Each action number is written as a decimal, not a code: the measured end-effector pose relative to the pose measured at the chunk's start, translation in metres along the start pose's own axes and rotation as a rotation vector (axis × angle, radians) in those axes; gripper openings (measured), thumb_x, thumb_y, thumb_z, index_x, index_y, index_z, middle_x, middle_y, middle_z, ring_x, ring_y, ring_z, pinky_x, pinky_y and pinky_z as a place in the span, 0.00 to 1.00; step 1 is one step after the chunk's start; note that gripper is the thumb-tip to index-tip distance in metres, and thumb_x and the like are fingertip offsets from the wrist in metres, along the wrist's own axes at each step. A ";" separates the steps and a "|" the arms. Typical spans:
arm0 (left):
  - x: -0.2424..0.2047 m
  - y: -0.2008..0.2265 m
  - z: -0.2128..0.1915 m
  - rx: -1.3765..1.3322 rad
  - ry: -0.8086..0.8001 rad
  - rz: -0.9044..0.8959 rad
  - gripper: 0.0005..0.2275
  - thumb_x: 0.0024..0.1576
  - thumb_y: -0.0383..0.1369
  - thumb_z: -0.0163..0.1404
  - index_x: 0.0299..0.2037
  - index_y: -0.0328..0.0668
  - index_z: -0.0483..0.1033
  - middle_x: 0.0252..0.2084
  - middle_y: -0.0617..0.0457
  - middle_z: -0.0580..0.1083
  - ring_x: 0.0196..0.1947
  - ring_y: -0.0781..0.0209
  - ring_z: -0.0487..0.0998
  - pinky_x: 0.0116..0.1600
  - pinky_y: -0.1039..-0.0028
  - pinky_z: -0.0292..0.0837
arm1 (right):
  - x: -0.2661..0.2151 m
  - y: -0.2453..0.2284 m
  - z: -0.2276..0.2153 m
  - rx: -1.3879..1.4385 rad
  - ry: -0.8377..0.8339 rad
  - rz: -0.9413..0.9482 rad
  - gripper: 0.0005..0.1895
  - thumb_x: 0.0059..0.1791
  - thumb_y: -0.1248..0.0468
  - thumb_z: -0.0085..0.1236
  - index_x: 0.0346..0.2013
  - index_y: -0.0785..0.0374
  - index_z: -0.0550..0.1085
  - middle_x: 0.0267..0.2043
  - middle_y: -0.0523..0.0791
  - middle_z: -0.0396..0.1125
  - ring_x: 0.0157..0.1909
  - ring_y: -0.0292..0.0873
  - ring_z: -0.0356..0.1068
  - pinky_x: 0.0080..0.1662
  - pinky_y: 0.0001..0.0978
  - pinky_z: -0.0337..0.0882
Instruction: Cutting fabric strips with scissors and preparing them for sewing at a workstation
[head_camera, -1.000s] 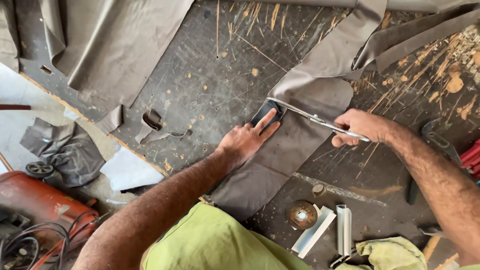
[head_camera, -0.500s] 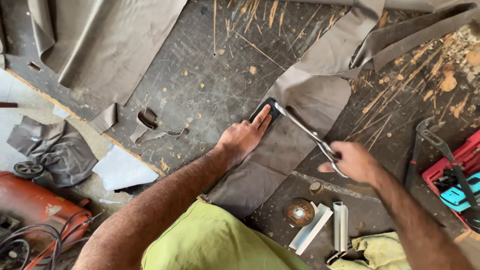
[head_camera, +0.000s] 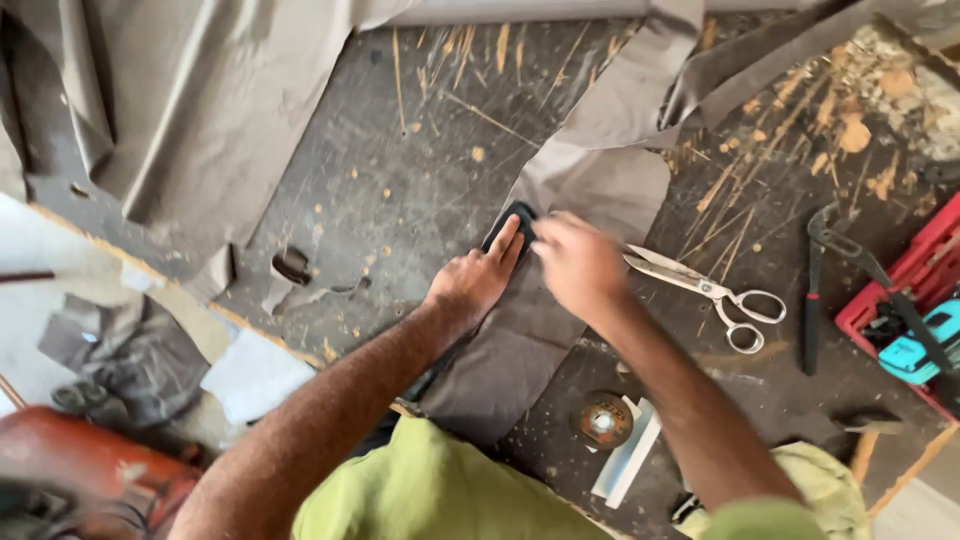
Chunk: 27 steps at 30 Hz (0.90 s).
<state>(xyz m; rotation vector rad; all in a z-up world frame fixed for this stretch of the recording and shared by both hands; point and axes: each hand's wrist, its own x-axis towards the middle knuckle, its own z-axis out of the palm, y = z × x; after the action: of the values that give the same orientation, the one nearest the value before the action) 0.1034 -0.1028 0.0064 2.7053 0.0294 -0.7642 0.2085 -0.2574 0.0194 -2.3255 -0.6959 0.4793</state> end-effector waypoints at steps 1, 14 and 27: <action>-0.002 0.001 -0.004 0.007 0.018 -0.007 0.25 0.65 0.30 0.35 0.75 0.54 0.53 0.80 0.56 0.47 0.42 0.37 0.83 0.44 0.51 0.84 | 0.017 0.003 0.024 -0.137 -0.074 0.091 0.14 0.49 0.57 0.61 0.50 0.46 0.76 0.49 0.40 0.71 0.51 0.48 0.74 0.52 0.42 0.74; -0.003 0.008 -0.022 -0.108 -0.064 -0.105 0.27 0.66 0.35 0.34 0.77 0.62 0.45 0.71 0.37 0.63 0.42 0.30 0.83 0.45 0.50 0.82 | 0.075 -0.009 0.040 -0.351 -0.310 0.446 0.13 0.45 0.57 0.56 0.42 0.52 0.81 0.44 0.49 0.76 0.51 0.55 0.76 0.52 0.49 0.77; 0.004 0.007 -0.014 0.076 -0.192 0.005 0.34 0.62 0.20 0.38 0.79 0.56 0.40 0.82 0.52 0.31 0.47 0.36 0.79 0.45 0.50 0.83 | 0.065 0.082 0.044 -0.430 0.514 -0.428 0.05 0.52 0.63 0.53 0.36 0.49 0.77 0.38 0.38 0.71 0.46 0.44 0.75 0.49 0.37 0.74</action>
<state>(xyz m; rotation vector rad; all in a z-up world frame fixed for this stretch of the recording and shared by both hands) 0.1146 -0.1052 0.0184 2.6879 -0.0526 -1.0389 0.2666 -0.2506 -0.0782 -2.4272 -1.0683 -0.4903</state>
